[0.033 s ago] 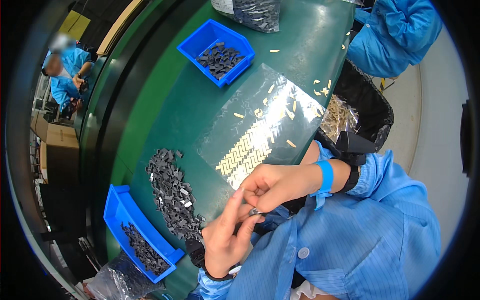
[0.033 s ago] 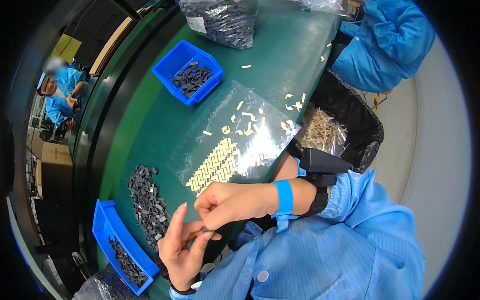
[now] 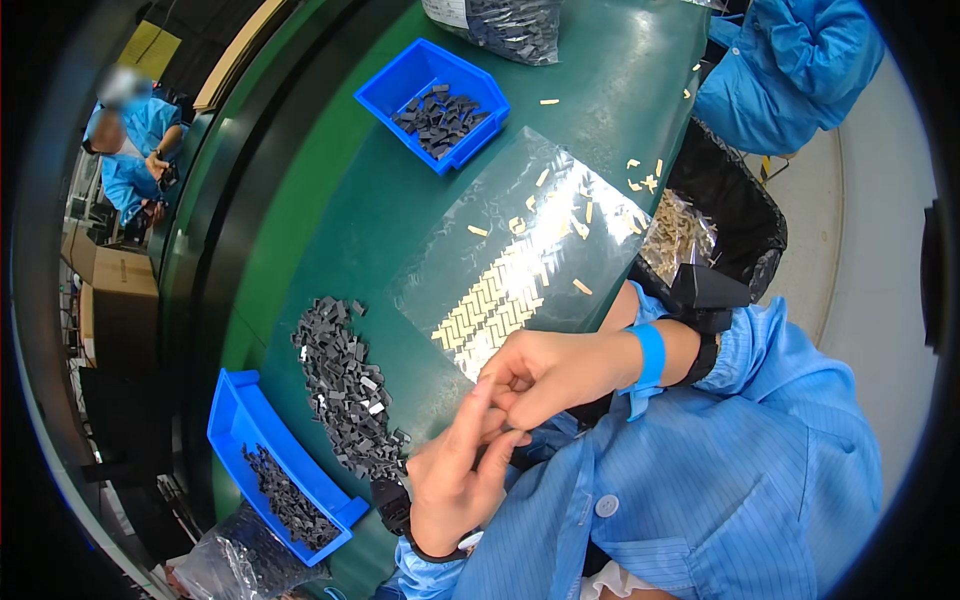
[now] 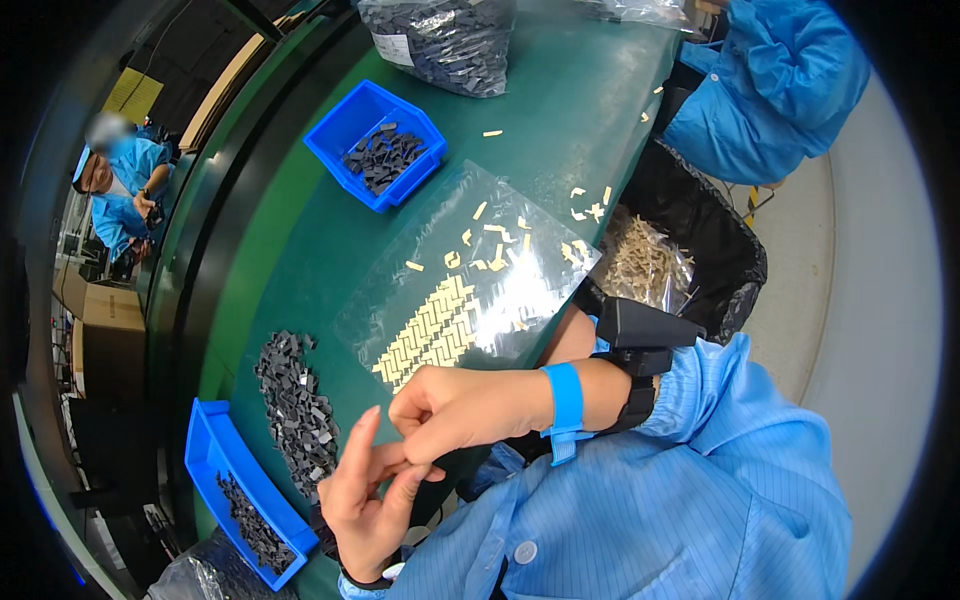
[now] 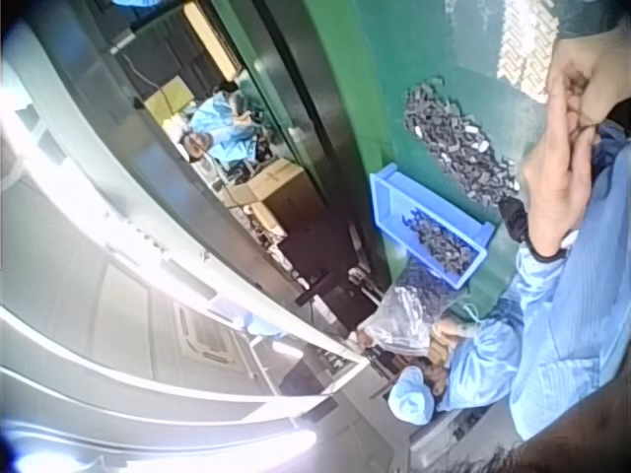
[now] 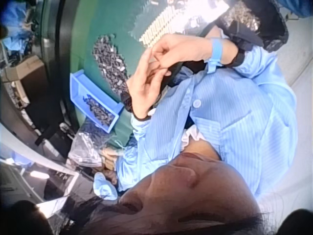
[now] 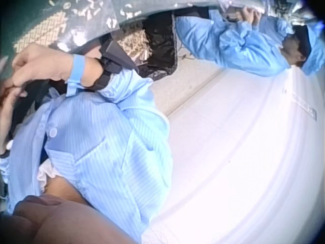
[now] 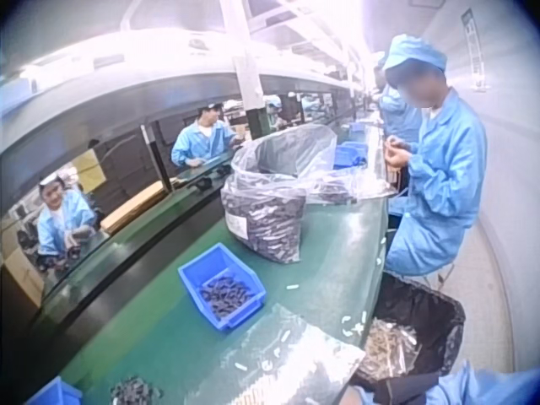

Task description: Manually assembling small plastic and metal industrial components at a factory workstation.

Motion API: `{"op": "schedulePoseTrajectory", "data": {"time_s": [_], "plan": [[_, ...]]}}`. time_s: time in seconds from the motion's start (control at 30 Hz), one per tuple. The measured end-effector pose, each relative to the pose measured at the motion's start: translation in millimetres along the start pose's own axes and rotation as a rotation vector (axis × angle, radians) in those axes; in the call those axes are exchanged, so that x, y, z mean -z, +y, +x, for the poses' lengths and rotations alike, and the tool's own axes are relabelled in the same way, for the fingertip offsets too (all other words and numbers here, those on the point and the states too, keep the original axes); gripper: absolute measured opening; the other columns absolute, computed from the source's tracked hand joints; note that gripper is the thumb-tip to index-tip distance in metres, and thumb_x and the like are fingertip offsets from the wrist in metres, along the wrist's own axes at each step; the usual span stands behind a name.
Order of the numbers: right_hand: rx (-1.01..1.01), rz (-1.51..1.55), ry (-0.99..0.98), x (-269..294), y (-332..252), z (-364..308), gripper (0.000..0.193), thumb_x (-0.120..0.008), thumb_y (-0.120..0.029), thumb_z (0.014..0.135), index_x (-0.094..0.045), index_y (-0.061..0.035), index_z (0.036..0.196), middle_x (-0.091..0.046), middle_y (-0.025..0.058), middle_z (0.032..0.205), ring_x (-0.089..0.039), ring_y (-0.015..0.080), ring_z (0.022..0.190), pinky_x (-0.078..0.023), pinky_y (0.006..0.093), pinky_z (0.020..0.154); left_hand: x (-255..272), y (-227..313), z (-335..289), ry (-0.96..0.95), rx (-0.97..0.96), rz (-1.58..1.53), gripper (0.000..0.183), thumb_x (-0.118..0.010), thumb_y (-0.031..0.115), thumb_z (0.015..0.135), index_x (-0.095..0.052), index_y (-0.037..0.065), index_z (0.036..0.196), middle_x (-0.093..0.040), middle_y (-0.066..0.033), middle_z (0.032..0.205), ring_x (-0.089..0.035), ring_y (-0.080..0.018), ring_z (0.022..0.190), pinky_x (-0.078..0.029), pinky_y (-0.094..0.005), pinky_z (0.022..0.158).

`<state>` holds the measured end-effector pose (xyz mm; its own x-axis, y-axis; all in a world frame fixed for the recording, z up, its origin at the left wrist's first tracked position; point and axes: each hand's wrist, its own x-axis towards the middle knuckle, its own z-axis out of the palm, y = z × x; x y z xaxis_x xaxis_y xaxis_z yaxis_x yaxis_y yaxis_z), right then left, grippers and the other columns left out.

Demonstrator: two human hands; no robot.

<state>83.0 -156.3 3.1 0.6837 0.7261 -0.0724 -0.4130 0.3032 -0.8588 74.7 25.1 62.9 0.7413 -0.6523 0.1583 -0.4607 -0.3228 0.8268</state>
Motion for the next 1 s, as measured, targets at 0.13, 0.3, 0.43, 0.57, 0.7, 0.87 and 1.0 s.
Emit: {"op": "schedulePoseTrajectory", "data": {"time_s": [0.13, 0.3, 0.43, 0.57, 0.7, 0.87, 1.0], "plan": [[0.001, -0.058, 0.03, -7.0, -7.6, 0.7, 0.014, -0.06, -0.011, 0.083, -0.055, -0.0004, 0.076, -0.053, 0.0, 0.066, -0.048, 0.0059, 0.063, -0.035, 0.0199, 0.055, -4.6, -1.1, -5.6, 0.052, 0.024, -0.065, 0.051, -0.063, -0.005, 0.078, -0.044, -0.005, 0.125, -0.066, -0.017, 0.083, -0.067, -0.022, 0.069, -0.053, -0.0269, 0.064], [0.215, 0.343, 0.144, -15.6, -2.6, -5.1, 0.027, -0.058, -0.025, 0.089, -0.058, -0.0006, 0.077, -0.058, 0.0015, 0.073, -0.047, 0.0064, 0.06, -0.039, 0.02, 0.055, -19.0, -3.5, -7.1, 0.34, 0.243, -0.839, 0.035, -0.058, -0.003, 0.083, -0.051, -0.006, 0.117, -0.065, -0.0214, 0.089, -0.066, -0.0245, 0.07, -0.055, -0.0328, 0.067], [0.257, 0.351, 0.197, -17.9, 7.3, -1.1, 0.024, -0.058, -0.023, 0.089, -0.057, -0.0017, 0.077, -0.058, 0.0003, 0.074, -0.047, 0.0054, 0.063, -0.039, 0.0214, 0.055, -29.9, -13.2, -15.7, 0.411, 0.339, -1.197, 0.025, -0.055, 0.005, 0.088, -0.056, -0.007, 0.109, -0.064, -0.0197, 0.088, -0.064, -0.0225, 0.067, -0.054, -0.0313, 0.063], [0.709, -0.539, 0.375, 0.1, 19.9, 8.1, 0.028, -0.064, -0.025, 0.083, -0.049, -0.0048, 0.071, -0.05, 0.0026, 0.065, -0.048, 0.0145, 0.058, -0.038, 0.0274, 0.053, -29.5, -13.2, -17.1, 0.333, 0.625, -1.591, 0.027, -0.051, 0.015, 0.092, -0.055, -0.004, 0.11, -0.061, -0.0127, 0.08, -0.058, -0.018, 0.063, -0.048, -0.0257, 0.056], [0.946, -0.991, 0.306, 7.5, 14.8, 11.5, 0.035, -0.068, -0.028, 0.076, -0.043, -0.0062, 0.065, -0.043, 0.0056, 0.063, -0.047, 0.0249, 0.058, -0.038, 0.0329, 0.054, -18.2, -9.7, -42.8, 0.398, 0.616, -1.382, 0.024, -0.053, 0.02, 0.091, -0.055, 0.0, 0.105, -0.058, -0.009, 0.077, -0.054, -0.0142, 0.06, -0.046, -0.0244, 0.048], [0.731, -1.131, 0.452, 23.7, 2.6, -15.3, 0.018, -0.07, -0.011, 0.075, -0.054, -0.0045, 0.071, -0.053, 0.0053, 0.069, -0.055, 0.0228, 0.064, -0.043, 0.0329, 0.06, 60.8, -33.5, -76.5, 1.124, 0.22, -0.293, 0.022, -0.052, 0.018, 0.092, -0.055, -0.003, 0.099, -0.062, -0.0113, 0.083, -0.06, -0.013, 0.07, -0.053, -0.0208, 0.064], [0.643, -1.151, 0.449, 26.4, 7.3, -20.1, 0.016, -0.065, -0.014, 0.077, -0.051, -0.0067, 0.073, -0.05, 0.0046, 0.071, -0.053, 0.024, 0.065, -0.042, 0.0342, 0.06, 141.2, -55.4, -161.5, 1.175, 0.479, 0.658, 0.027, -0.047, 0.013, 0.094, -0.055, -0.007, 0.11, -0.06, -0.016, 0.107, -0.06, -0.0227, 0.095, -0.048, -0.0289, 0.083]]}}
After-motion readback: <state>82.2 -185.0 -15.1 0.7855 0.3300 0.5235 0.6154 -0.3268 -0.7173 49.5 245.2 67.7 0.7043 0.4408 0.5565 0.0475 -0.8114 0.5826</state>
